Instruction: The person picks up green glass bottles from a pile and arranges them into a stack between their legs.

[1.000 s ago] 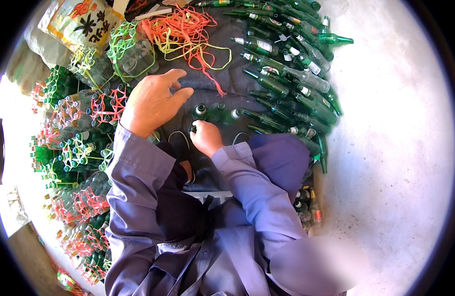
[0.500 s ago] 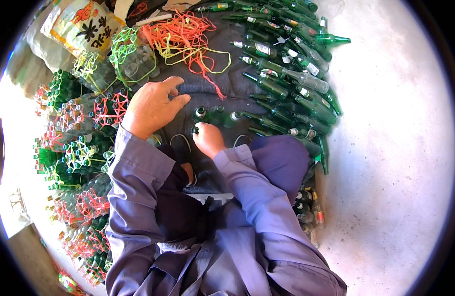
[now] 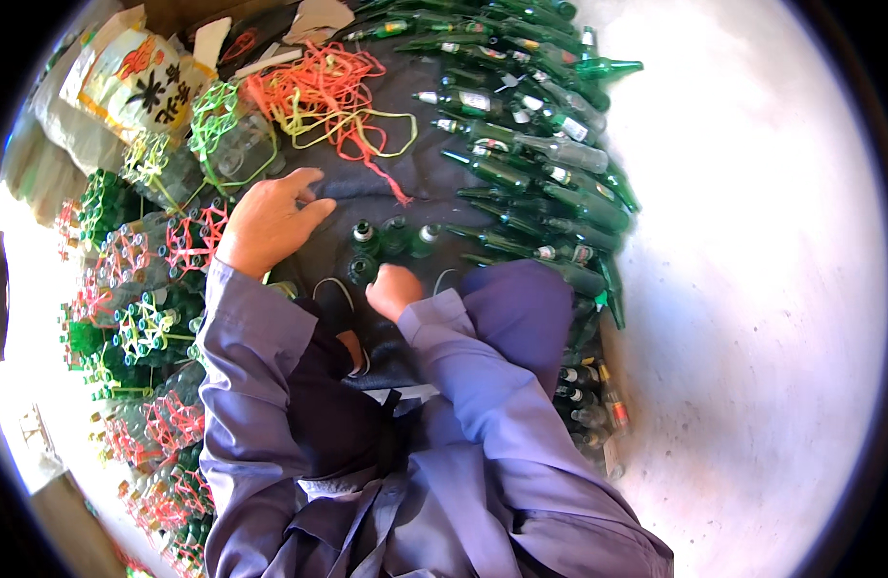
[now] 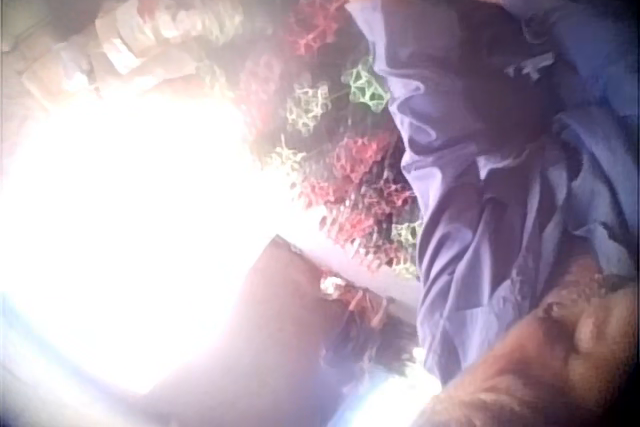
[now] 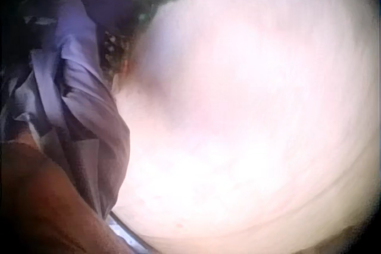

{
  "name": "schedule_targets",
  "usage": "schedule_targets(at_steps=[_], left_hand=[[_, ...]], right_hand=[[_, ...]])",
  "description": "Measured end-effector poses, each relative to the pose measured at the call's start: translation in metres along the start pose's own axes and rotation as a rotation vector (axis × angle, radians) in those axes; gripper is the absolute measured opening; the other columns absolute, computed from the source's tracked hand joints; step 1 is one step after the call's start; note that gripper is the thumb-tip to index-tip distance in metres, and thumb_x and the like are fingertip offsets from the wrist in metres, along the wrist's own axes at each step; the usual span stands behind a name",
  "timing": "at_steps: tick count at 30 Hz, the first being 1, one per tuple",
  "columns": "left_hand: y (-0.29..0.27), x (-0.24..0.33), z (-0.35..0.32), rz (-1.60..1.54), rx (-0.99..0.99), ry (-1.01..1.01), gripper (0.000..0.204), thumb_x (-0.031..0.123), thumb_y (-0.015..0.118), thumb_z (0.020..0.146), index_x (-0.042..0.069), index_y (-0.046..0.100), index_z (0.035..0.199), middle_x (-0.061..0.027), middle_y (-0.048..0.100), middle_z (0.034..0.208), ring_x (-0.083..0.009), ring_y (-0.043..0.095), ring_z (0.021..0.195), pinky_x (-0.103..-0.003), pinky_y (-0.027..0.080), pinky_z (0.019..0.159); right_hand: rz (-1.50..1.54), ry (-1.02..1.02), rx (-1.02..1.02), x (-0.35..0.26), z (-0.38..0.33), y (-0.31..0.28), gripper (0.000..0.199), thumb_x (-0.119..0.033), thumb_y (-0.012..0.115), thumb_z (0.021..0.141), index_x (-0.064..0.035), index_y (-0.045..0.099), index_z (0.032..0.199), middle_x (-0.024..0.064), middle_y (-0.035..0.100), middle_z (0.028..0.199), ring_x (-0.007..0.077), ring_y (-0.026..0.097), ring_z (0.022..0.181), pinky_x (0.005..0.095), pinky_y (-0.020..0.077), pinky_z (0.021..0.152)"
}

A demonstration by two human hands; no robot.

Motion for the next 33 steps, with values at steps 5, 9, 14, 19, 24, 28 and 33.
schedule_targets(at_steps=[5,9,14,19,24,28,33], left_hand=[[-0.001,0.000,-0.001,-0.060,0.027,0.005,0.049,0.031,0.074,0.089,0.000,0.068,0.127,-0.0205,0.076,0.097,-0.0395,0.073,0.091,-0.045,0.056,0.081],[0.004,-0.008,0.000,-0.083,0.017,-0.005,0.049,0.031,0.074,0.090,-0.001,0.068,0.127,-0.0210,0.077,0.098,-0.0401,0.073,0.093,-0.045,0.056,0.082],[-0.016,-0.027,-0.017,-0.031,0.059,-0.052,0.049,0.025,0.072,0.091,-0.003,0.066,0.129,-0.0175,0.077,0.092,-0.0269,0.074,0.081,-0.037,0.056,0.077],[0.007,-0.044,-0.010,-0.109,0.051,-0.097,0.046,0.024,0.071,0.092,-0.003,0.067,0.129,-0.0130,0.076,0.086,-0.0166,0.070,0.073,-0.032,0.056,0.071],[0.006,-0.030,-0.011,-0.090,0.005,-0.184,0.050,0.029,0.073,0.089,-0.002,0.069,0.128,-0.0190,0.078,0.095,-0.0322,0.075,0.089,-0.040,0.056,0.082],[0.012,-0.037,-0.011,-0.075,-0.011,-0.192,0.049,0.029,0.074,0.089,-0.002,0.070,0.126,-0.0191,0.078,0.095,-0.0320,0.075,0.089,-0.041,0.056,0.082],[0.027,-0.043,-0.006,-0.065,-0.015,-0.129,0.048,0.029,0.075,0.088,-0.001,0.070,0.125,-0.0198,0.078,0.096,-0.0328,0.076,0.091,-0.041,0.056,0.082]], right_hand=[[-0.011,0.046,-0.259,0.019,-0.017,0.020,0.029,-0.018,0.063,0.080,0.0025,0.078,0.094,0.0293,0.074,0.103,0.0459,0.071,0.100,0.0529,0.0558,0.090],[0.019,-0.020,-0.257,0.012,-0.038,0.032,0.026,-0.017,0.065,0.077,0.0011,0.078,0.090,0.0282,0.074,0.096,0.0448,0.072,0.095,0.0521,0.0574,0.085],[0.137,-0.224,-0.256,-0.036,-0.069,0.043,0.029,-0.029,0.073,0.079,-0.0005,0.078,0.086,0.0239,0.074,0.090,0.0421,0.073,0.090,0.0525,0.0577,0.081],[0.248,-0.390,-0.185,-0.056,-0.108,0.013,0.031,-0.029,0.074,0.084,-0.0015,0.078,0.099,0.0192,0.076,0.095,0.0405,0.072,0.095,0.0504,0.0568,0.085],[0.374,-0.512,-0.113,-0.081,-0.145,-0.056,0.035,-0.026,0.074,0.087,0.0008,0.075,0.110,0.0190,0.076,0.102,0.0383,0.073,0.096,0.0483,0.0567,0.084],[0.508,-0.673,0.011,-0.090,-0.189,-0.145,0.032,-0.017,0.076,0.089,0.0026,0.072,0.114,0.0184,0.075,0.101,0.0304,0.076,0.083,0.0422,0.0587,0.073],[0.442,-0.617,0.469,-0.039,-0.233,-0.300,0.020,-0.010,0.078,0.088,-0.0021,0.074,0.106,0.0124,0.075,0.088,0.0222,0.075,0.073,0.0332,0.0570,0.063]])
Point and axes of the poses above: each hand's wrist, its own z-axis towards the middle knuckle, its own y-axis out of the palm, x = y × z, the point moved 8 cm from there along z, towards the middle knuckle
